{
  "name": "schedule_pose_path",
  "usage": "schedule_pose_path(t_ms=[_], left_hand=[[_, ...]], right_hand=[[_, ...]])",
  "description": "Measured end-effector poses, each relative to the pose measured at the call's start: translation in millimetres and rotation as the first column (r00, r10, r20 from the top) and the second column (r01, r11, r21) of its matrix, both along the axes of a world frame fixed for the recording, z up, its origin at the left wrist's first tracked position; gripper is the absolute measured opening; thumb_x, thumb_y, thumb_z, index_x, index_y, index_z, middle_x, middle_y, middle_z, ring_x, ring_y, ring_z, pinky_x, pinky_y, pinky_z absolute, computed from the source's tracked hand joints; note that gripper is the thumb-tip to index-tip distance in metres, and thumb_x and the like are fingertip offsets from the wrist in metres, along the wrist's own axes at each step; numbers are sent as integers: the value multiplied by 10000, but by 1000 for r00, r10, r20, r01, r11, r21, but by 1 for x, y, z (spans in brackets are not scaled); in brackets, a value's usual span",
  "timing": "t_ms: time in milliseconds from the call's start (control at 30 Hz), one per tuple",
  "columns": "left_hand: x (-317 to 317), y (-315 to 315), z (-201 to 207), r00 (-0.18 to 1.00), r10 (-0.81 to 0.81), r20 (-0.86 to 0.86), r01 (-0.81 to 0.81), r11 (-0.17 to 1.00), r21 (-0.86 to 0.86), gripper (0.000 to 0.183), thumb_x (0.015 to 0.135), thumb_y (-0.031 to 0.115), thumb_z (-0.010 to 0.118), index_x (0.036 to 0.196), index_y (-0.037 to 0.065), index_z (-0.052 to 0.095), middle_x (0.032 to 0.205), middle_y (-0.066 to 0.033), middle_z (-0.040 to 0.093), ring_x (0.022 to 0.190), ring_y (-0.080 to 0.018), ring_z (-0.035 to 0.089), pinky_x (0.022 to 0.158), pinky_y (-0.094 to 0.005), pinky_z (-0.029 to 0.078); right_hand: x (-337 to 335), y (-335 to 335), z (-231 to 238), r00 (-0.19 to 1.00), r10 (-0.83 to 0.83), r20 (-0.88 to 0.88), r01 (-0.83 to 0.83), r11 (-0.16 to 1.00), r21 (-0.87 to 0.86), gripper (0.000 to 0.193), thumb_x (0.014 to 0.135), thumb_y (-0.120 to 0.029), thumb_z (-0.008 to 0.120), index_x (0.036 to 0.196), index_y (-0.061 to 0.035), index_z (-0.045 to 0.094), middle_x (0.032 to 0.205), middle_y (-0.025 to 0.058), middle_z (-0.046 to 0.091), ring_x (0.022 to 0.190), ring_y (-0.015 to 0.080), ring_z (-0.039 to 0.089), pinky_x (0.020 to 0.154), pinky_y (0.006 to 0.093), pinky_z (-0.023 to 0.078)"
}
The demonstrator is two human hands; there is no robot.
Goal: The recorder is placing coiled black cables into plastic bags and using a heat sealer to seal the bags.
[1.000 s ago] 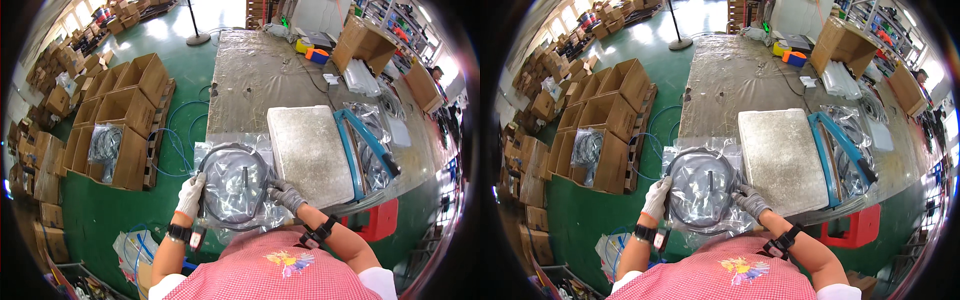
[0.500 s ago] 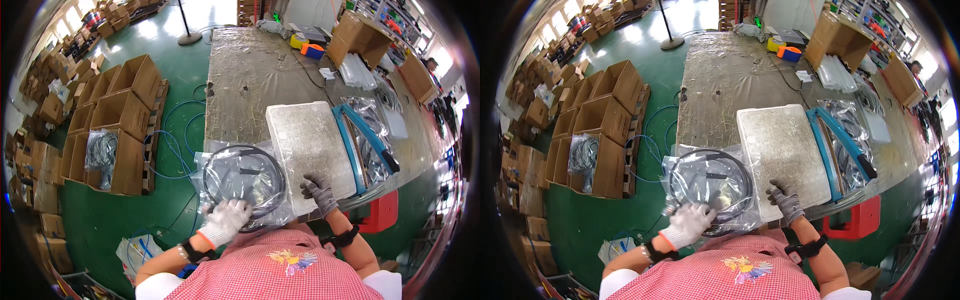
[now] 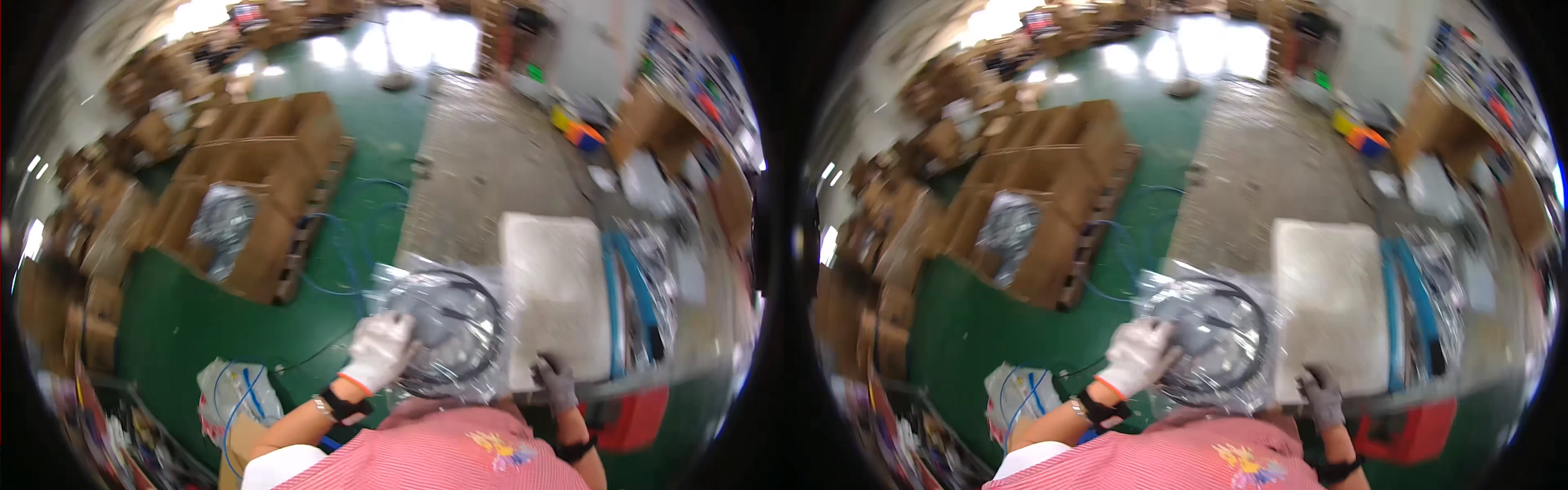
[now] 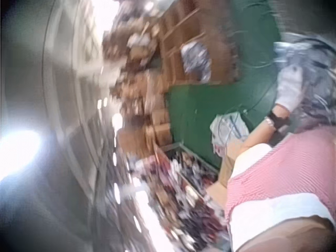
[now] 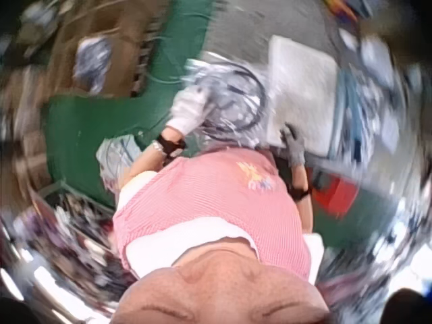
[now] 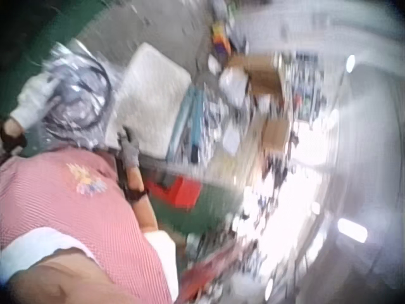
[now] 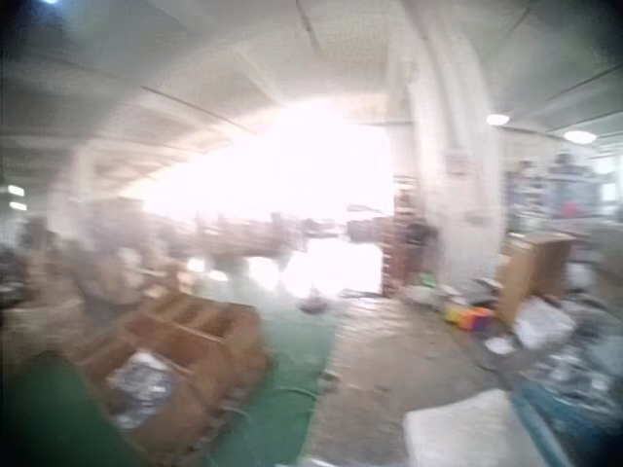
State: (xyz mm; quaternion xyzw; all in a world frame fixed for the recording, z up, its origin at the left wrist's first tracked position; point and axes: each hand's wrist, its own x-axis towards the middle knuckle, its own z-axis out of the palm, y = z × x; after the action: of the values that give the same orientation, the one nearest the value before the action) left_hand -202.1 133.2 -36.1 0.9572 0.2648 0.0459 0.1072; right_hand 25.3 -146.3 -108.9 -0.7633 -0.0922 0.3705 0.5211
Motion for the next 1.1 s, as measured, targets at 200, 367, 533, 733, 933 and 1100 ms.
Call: schedule_pose_path(t_ms=[200, 367, 533, 733, 933, 1100], left_hand=[[-13, -35, -24, 912, 398, 98, -403, 915, 38, 536, 719, 361, 715, 1137, 93, 514, 1048, -154, 521, 1023, -314, 505, 847, -446, 388], [3, -64, -55, 827, 527, 198, -547, 835, 65, 646, 775, 352, 665, 1307, 71, 429, 1270, -223, 441, 1190, -362, 437, 1007, -473, 308], [-1, -94, -74, 288, 921, 263, -903, 352, -245, 801, 763, 423, 672, 1402, 121, 294, 1304, -190, 422, 1232, -387, 399, 1039, -494, 302], [12, -101, -102, 212, 962, 175, -744, 275, -610, 833, 809, 428, 624, 1421, 73, 186, 1320, -244, 431, 1204, -415, 446, 1034, -474, 326], [12, -95, -81, 276, 961, 31, -739, 233, -632, 783, 838, 426, 599, 1436, 115, 202, 1344, -231, 425, 1236, -379, 443, 1041, -454, 320], [27, -88, -127, 26, 956, 293, -684, 231, -692, 726, 849, 442, 577, 1404, 84, 275, 1356, -226, 418, 1224, -400, 442, 1031, -442, 345]], right_hand=[[50, 52, -56, 860, 427, 280, -449, 893, 17, 456, 858, -271, 623, 1197, 24, 544, 946, 144, 644, 775, 229, 632, 641, 307, 527], [133, 165, -118, 389, 807, 444, -839, 510, -191, 824, 827, -489, 600, 1485, -192, 201, 1501, 153, 265, 1348, 333, 317, 1069, 407, 324], [54, 250, -62, -375, -5, 927, -704, 652, -282, 470, 864, -326, 610, 1199, 1, 567, 980, 178, 650, 878, 303, 633, 775, 355, 514], [37, 286, -82, -423, 501, 755, -659, 402, -635, 687, 847, -481, 553, 1391, -135, 315, 1333, 163, 379, 1203, 331, 396, 980, 403, 370], [50, 298, -95, -451, 727, 517, -591, 190, -784, 814, 840, -587, 487, 1491, -215, 170, 1525, 141, 205, 1383, 341, 239, 1096, 433, 275], [20, 269, -66, -483, 568, 666, -580, 362, -730, 798, 795, -601, 547, 1418, -141, 353, 1312, 152, 508, 1264, 346, 394, 1033, 416, 348]])
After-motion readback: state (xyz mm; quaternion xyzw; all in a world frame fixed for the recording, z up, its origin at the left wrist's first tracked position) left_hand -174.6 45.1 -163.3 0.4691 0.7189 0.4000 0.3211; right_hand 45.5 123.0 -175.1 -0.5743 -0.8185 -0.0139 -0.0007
